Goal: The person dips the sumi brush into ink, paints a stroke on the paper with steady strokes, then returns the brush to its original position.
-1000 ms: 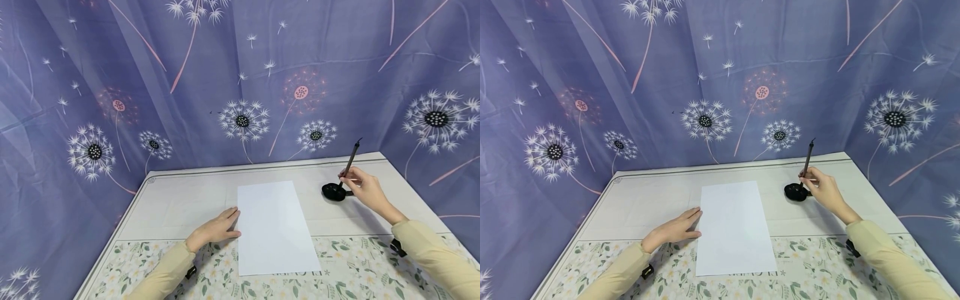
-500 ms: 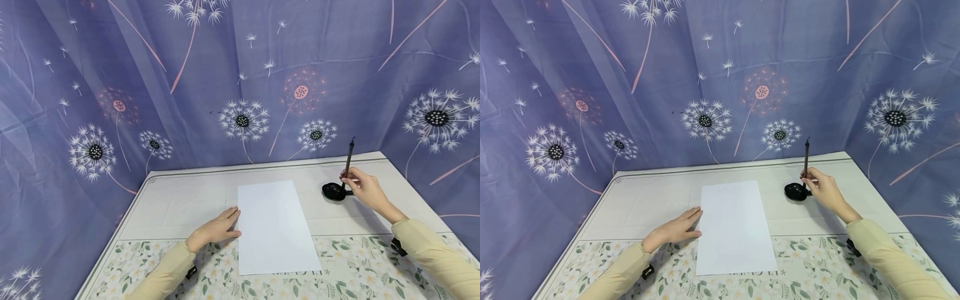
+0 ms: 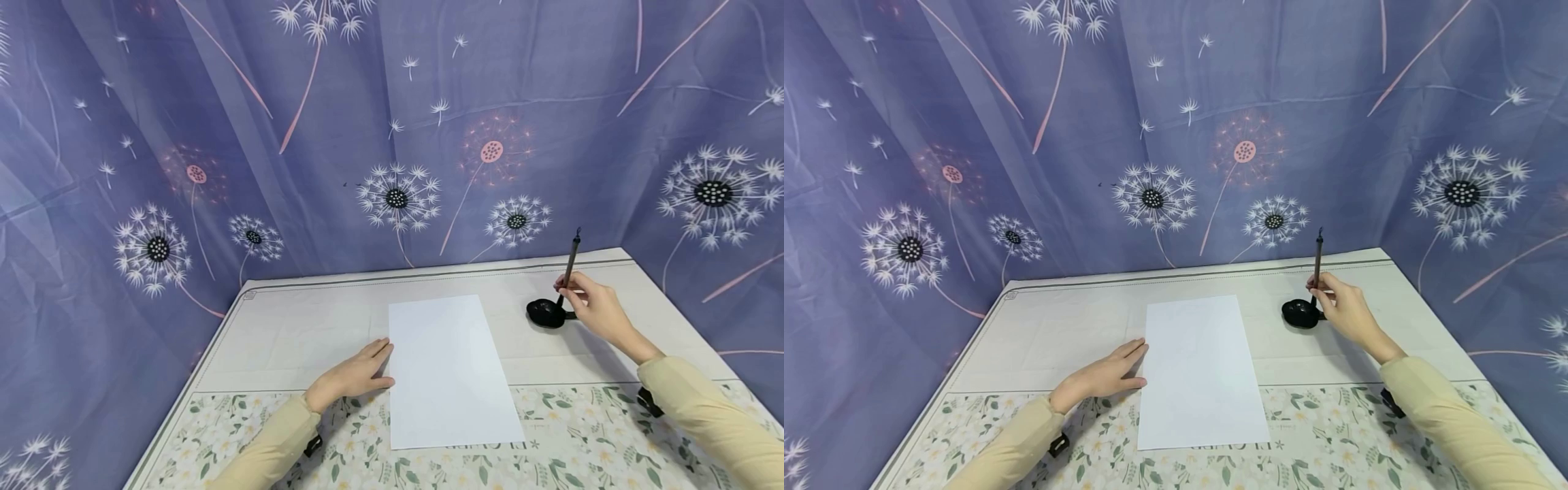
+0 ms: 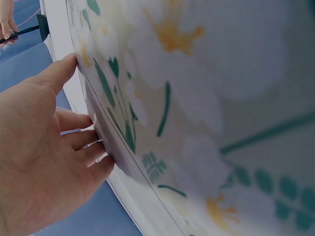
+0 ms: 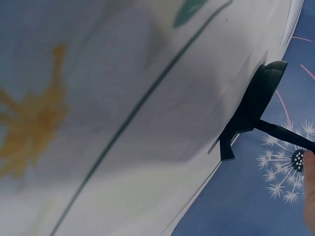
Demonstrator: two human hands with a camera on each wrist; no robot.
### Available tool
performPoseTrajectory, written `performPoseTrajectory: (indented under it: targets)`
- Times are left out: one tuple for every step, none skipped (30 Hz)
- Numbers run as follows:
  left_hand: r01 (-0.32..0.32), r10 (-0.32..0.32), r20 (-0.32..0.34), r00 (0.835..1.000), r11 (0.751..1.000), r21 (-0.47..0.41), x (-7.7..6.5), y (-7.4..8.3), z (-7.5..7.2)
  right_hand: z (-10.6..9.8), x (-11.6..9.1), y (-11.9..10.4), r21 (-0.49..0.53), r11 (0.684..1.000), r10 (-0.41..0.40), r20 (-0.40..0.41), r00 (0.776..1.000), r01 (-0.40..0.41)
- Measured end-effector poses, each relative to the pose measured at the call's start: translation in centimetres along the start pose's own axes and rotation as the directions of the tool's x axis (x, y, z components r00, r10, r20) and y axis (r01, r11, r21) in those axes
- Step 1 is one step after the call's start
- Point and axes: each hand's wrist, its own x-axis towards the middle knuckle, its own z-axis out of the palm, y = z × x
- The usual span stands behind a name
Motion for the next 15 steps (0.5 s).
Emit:
performPoseTrajectory:
  targets:
    - [0.002,-0.002,0.002,1.0,1.0,-0.006,-0.01,-0.01,0.03,0.0,0.0,-0.02,0.001,1.0,0.001,0.001,1.0,-0.001]
    - [0.003,-0.003,0.002,1.0,1.0,-0.012,-0.03,-0.01,0.04,-0.01,0.0,-0.05,0.002,1.0,0.002,0.001,1.0,-0.002]
    - [0.003,-0.003,0.003,1.0,1.0,-0.017,-0.06,0.0,0.06,-0.02,0.0,-0.1,0.001,1.0,0.002,0.002,1.0,-0.002]
    - [0.0,0.0,0.001,1.0,1.0,-0.02,-0.08,0.0,0.08,-0.04,0.02,-0.12,-0.003,1.0,0.002,0.001,1.0,-0.002]
    - [0.0,0.0,0.003,1.0,1.0,-0.022,-0.13,0.03,0.07,-0.08,0.05,-0.17,-0.005,1.0,0.002,-0.001,1.0,-0.002]
    - [-0.003,0.004,0.002,1.0,1.0,-0.023,-0.15,0.04,0.09,-0.12,0.09,-0.24,-0.004,1.0,0.004,-0.004,1.0,-0.004]
    - [-0.003,0.003,0.006,1.0,1.0,-0.022,-0.17,0.04,0.09,-0.15,0.12,-0.3,-0.002,1.0,0.006,-0.007,1.0,-0.006]
    - [-0.005,0.005,0.006,1.0,1.0,-0.02,-0.19,0.05,0.09,-0.17,0.15,-0.35,-0.002,1.0,0.007,-0.011,1.0,-0.007]
    - [-0.005,0.005,0.009,1.0,1.0,-0.016,-0.18,0.06,0.08,-0.18,0.18,-0.38,-0.002,1.0,0.008,-0.015,1.0,-0.008]
    - [-0.006,0.006,0.01,1.0,1.0,-0.015,-0.18,0.06,0.07,-0.19,0.23,-0.39,0.002,1.0,0.013,-0.018,1.0,-0.013]
    - [-0.005,0.006,0.012,1.0,1.0,-0.012,-0.17,0.08,0.03,-0.17,0.27,-0.39,0.004,1.0,0.018,-0.019,1.0,-0.018]
    - [-0.009,0.009,0.01,1.0,1.0,-0.009,-0.15,0.08,0.0,-0.15,0.3,-0.34,0.007,1.0,0.023,-0.017,1.0,-0.023]
    - [-0.008,0.008,0.012,1.0,1.0,-0.007,-0.14,0.09,-0.04,-0.11,0.31,-0.3,0.007,1.0,0.027,-0.013,1.0,-0.027]
    - [-0.01,0.01,0.011,1.0,1.0,-0.006,-0.13,0.1,-0.06,-0.07,0.31,-0.24,0.006,1.0,0.03,-0.008,1.0,-0.03]
    - [-0.01,0.01,0.013,1.0,1.0,-0.006,-0.13,0.12,-0.09,-0.02,0.3,-0.17,0.003,1.0,0.03,-0.001,1.0,-0.03]
